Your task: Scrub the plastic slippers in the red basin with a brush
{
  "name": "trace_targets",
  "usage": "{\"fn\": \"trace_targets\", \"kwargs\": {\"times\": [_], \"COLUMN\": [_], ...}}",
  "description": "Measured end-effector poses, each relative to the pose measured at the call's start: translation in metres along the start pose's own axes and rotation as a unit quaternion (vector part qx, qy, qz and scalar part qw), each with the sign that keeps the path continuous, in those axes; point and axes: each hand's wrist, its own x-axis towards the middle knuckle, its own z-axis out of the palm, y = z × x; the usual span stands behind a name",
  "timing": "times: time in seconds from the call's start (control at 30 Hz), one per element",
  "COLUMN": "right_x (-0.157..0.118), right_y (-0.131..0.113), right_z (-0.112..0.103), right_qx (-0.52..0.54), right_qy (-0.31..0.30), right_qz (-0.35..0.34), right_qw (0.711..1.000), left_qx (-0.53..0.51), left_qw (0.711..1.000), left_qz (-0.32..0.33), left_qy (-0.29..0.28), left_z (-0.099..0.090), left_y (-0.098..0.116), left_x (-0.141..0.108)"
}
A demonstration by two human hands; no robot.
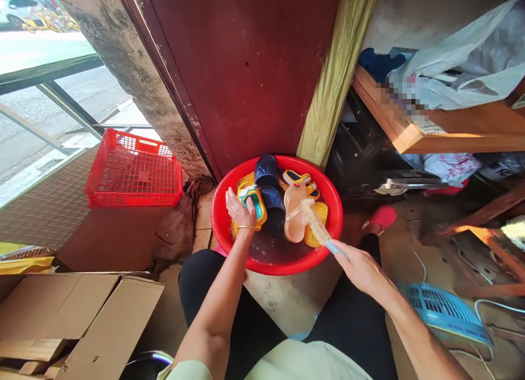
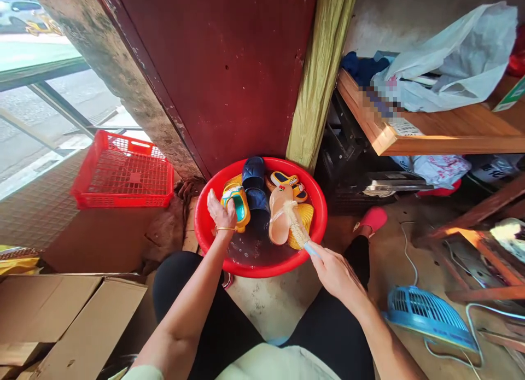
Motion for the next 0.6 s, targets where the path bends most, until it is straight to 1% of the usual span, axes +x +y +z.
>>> {"fn": "trace_targets", "kwargs": {"times": [0.03,0.07,0.1,0.17,0.2,0.23,0.3,0.37,0.43,0.5,0.57,0.6], "right_x": [-0.004,-0.006,-0.006,-0.004,-0.003,-0.005,-0.012,-0.022,-0.026,-0.014,0.015,0.034], "right_y": [-0.004,-0.009,-0.015,-0.025,-0.029,-0.031,-0.032,-0.031,-0.032,-0.038,-0.046,-0.051], "right_z": [-0.001,-0.002,-0.003,-0.006,-0.008,-0.01,-0.011,-0.009,-0.001,0.011,0.025,0.032], "right_qx": [-0.022,-0.046,-0.071,-0.109,-0.119,-0.122,-0.121,-0.125,-0.138,-0.15,-0.151,-0.15], "right_qy": [-0.017,-0.032,-0.047,-0.067,-0.071,-0.073,-0.081,-0.107,-0.144,-0.163,-0.151,-0.135], "right_qz": [0.006,0.014,0.022,0.035,0.037,0.037,0.033,0.039,0.051,0.06,0.07,0.089], "right_qw": [1.0,0.998,0.996,0.991,0.99,0.989,0.989,0.986,0.979,0.973,0.974,0.975], "left_qx": [-0.017,-0.041,-0.059,-0.058,-0.056,-0.059,-0.054,-0.018,0.052,0.117,0.15,0.154], "left_qw": [0.999,0.994,0.982,0.955,0.942,0.937,0.931,0.922,0.907,0.893,0.883,0.88], "left_qz": [0.015,0.02,0.01,-0.046,-0.075,-0.098,-0.137,-0.161,-0.156,-0.136,-0.126,-0.125], "left_qy": [-0.04,-0.098,-0.176,-0.289,-0.323,-0.33,-0.333,-0.353,-0.387,-0.412,-0.427,-0.433], "left_z": [0.001,0.002,0.004,0.009,0.012,0.015,0.021,0.027,0.034,0.041,0.046,0.048], "left_y": [0.001,0.0,-0.002,-0.014,-0.021,-0.029,-0.043,-0.051,-0.056,-0.057,-0.059,-0.059], "left_x": [-0.011,-0.025,-0.039,-0.068,-0.08,-0.088,-0.096,-0.092,-0.083,-0.076,-0.072,-0.072]}}
